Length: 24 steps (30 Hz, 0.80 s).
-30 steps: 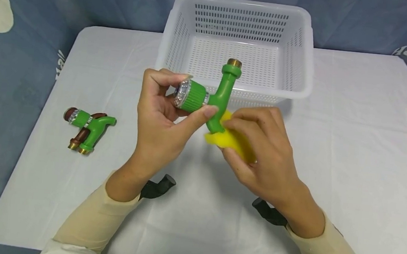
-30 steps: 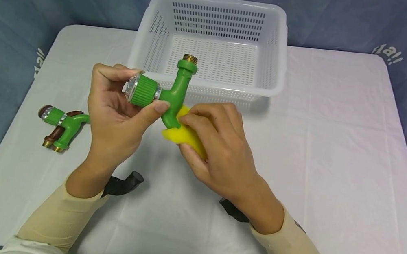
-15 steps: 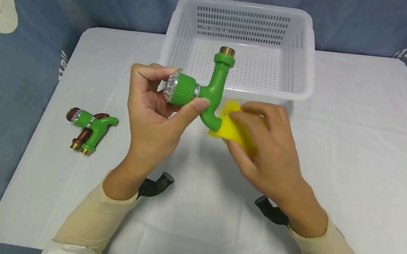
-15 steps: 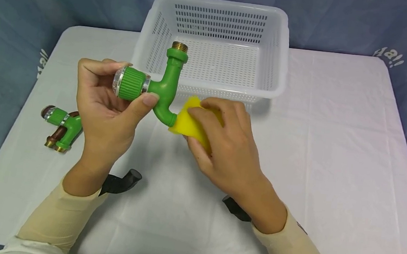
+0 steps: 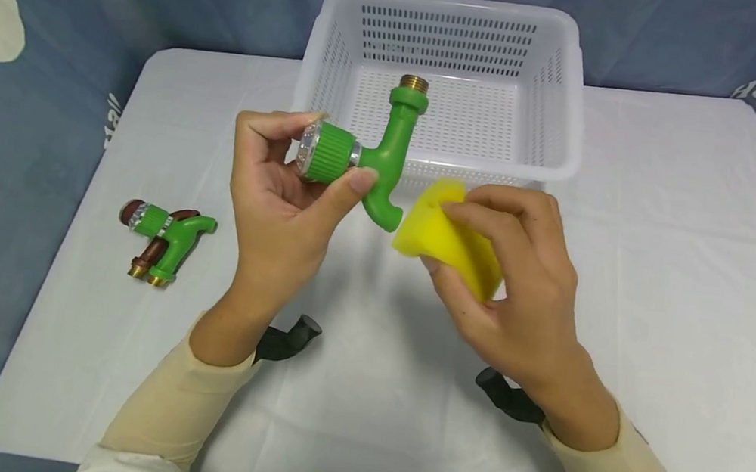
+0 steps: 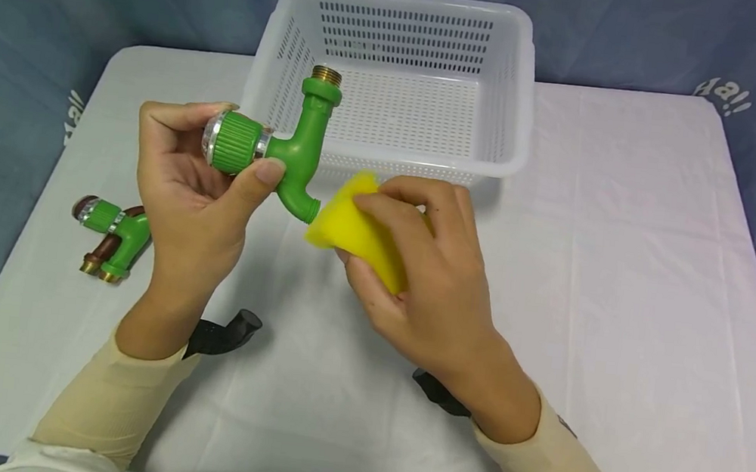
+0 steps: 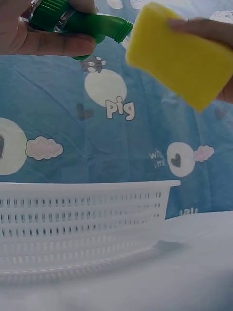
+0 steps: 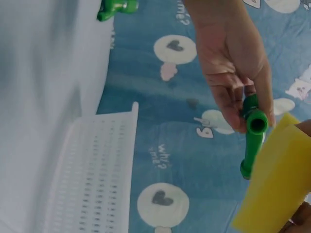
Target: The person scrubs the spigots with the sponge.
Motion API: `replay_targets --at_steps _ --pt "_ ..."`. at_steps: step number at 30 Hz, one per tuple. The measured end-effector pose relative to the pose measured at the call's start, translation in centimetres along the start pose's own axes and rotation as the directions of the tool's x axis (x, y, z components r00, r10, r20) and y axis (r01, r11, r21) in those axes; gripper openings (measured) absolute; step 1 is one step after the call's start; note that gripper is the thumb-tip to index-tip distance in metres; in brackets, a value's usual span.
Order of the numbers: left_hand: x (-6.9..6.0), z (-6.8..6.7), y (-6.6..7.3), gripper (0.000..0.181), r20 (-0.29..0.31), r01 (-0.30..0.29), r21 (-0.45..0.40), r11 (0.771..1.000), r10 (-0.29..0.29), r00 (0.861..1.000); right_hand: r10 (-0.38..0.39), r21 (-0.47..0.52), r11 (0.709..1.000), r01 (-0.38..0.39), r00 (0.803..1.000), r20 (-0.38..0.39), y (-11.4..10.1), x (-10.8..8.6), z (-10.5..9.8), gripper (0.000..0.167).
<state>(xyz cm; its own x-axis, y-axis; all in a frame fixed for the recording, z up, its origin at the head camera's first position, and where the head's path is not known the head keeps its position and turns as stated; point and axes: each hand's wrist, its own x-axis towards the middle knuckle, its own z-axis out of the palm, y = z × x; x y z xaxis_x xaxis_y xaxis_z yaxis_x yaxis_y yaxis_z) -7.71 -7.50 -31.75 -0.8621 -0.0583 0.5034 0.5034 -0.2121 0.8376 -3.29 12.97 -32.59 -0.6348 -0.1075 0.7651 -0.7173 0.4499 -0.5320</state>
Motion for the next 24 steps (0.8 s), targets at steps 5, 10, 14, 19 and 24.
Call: replay_targets --at_steps 5,10,14,19,24 --pt "-0.1 -0.1 0.0 0.05 0.013 0.003 0.004 1.0 -0.003 1.0 -0.075 0.081 0.994 0.08 0.996 -0.054 -0.5 0.1 0.3 0.034" --pt "0.0 -0.3 -0.1 0.05 0.02 -0.005 0.028 1.0 0.004 1.0 -0.232 0.128 0.968 0.218 0.967 0.105 -1.3 -0.1 0.9 0.032" --pt "0.0 -0.5 0.0 0.049 0.011 -0.014 0.024 1.0 0.014 1.0 -0.295 0.172 0.948 0.267 0.942 0.159 -1.6 -0.1 0.9 0.033" --pt "0.2 -0.6 0.0 0.052 0.084 0.007 0.036 0.999 -0.01 0.996 -0.232 0.108 0.966 0.235 0.972 -0.036 -0.7 0.1 0.7 0.035" --pt "0.2 -0.6 -0.2 0.055 0.213 0.039 0.101 0.994 -0.06 0.975 -0.23 0.023 0.973 0.231 0.972 -0.04 -0.4 -0.2 1.0 0.034"
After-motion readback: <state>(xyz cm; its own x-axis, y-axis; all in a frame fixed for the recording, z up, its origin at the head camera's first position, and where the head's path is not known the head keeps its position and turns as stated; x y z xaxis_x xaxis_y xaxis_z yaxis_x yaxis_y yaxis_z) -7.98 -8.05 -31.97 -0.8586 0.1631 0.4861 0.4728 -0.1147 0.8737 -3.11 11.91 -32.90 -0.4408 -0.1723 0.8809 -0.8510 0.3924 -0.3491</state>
